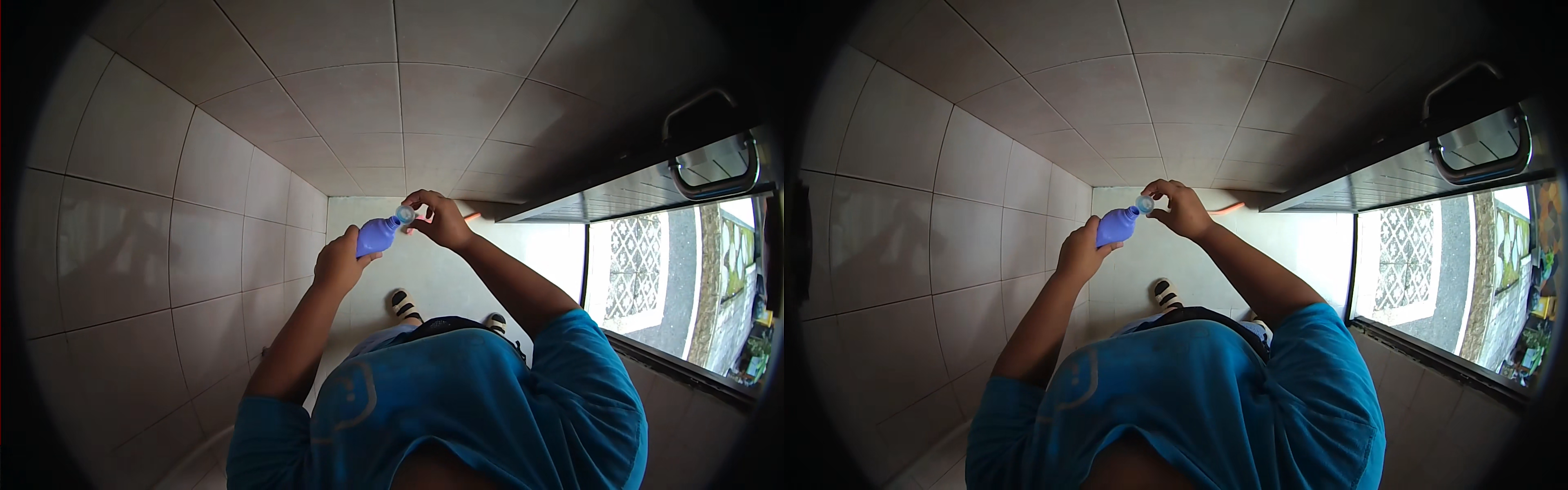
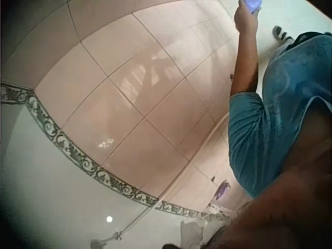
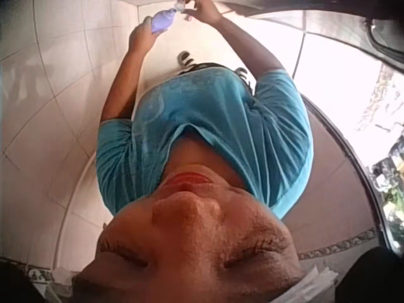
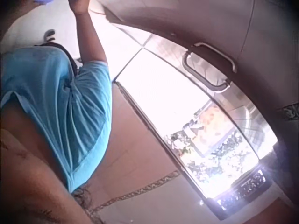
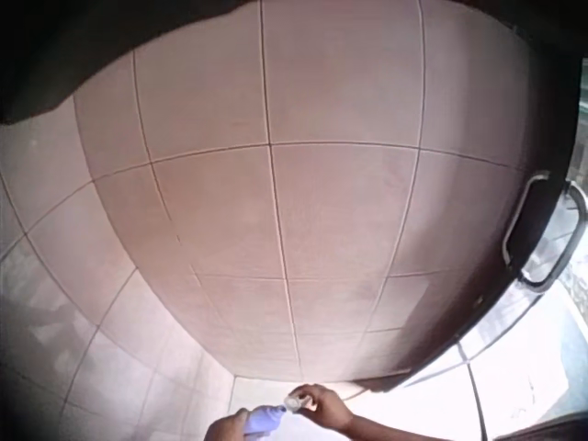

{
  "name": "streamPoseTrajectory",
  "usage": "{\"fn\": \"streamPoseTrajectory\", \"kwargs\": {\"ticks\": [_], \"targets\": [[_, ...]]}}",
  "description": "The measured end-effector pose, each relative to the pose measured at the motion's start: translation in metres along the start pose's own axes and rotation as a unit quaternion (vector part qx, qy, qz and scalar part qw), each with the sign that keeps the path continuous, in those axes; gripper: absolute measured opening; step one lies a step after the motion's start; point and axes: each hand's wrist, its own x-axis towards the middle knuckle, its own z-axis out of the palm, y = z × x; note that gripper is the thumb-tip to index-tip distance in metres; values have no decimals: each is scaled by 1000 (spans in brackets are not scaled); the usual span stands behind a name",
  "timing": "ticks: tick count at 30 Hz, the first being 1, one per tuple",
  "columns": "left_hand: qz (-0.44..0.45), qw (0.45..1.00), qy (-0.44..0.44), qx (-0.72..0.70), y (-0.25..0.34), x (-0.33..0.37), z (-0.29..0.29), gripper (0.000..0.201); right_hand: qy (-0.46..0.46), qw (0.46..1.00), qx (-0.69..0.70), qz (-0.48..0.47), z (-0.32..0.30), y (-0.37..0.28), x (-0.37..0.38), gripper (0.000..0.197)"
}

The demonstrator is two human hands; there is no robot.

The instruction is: The person enters a bathroom, retrieves a purple bottle of cleaning liquid, and pours it onto the floor. They then pick up a pink long-handled brush and scrub the tiled walls and floor.

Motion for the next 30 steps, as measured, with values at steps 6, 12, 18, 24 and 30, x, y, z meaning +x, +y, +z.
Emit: {"fn": "streamPoseTrajectory", "kwargs": {"ticks": [6, 12, 18, 24, 30], "targets": [[-15, 998, -35, 48, 14, 0, -3, 49, 10, 1000, -8, -2, -4, 8, -14, 37], [7, 996, -31, 85, 21, 1, 0, 47, 30, 999, -14, -12, -5, 13, -25, 37], [8, 994, -43, 101, 29, 4, 0, 46, 44, 999, -22, -6, -7, 17, -31, 37], [17, 992, -44, 120, 34, 4, -2, 46, 50, 998, -29, -9, -9, 16, -34, 38], [17, 989, -53, 134, 38, 4, -2, 44, 53, 998, -28, -3, -8, 18, -38, 37]]}}
